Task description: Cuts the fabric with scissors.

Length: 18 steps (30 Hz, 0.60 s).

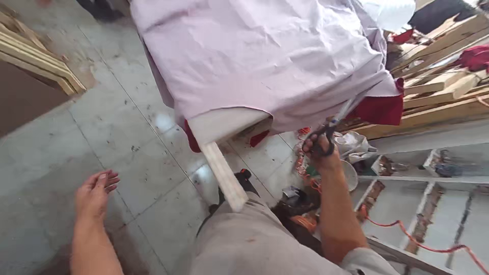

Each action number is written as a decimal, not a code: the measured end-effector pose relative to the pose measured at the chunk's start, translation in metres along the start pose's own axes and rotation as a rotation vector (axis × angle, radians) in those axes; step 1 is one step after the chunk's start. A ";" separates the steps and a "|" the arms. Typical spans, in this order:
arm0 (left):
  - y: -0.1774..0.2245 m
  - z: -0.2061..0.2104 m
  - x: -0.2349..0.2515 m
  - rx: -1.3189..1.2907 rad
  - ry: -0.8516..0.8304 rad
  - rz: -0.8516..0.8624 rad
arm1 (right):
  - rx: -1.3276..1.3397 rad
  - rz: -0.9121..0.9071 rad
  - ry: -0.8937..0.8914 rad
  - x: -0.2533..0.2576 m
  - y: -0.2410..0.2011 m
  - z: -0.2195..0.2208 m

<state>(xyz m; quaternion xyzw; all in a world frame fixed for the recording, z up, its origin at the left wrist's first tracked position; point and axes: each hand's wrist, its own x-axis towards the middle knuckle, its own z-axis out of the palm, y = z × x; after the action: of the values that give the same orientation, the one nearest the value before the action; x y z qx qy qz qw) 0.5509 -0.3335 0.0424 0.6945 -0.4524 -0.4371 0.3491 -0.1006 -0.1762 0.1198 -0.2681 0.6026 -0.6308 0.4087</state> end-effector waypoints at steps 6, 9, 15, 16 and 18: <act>0.140 0.050 0.142 0.053 -0.175 0.304 | 0.196 0.002 0.084 -0.031 0.023 0.052; 0.193 0.082 0.199 0.136 -0.268 0.371 | 0.254 0.004 0.038 -0.023 0.044 0.091; 0.263 0.132 0.317 0.400 -0.398 0.422 | 0.230 0.120 0.092 0.007 0.072 0.180; 0.275 0.142 0.338 0.427 -0.418 0.438 | 0.196 0.141 0.102 0.009 0.069 0.191; 0.304 0.164 0.384 0.472 -0.449 0.485 | 0.131 0.167 0.115 0.009 0.063 0.210</act>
<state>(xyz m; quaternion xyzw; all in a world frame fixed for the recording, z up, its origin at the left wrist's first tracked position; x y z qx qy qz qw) 0.3817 -0.8121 0.1369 0.5162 -0.7559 -0.3670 0.1657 0.0811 -0.2936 0.0844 -0.1534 0.6028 -0.6469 0.4412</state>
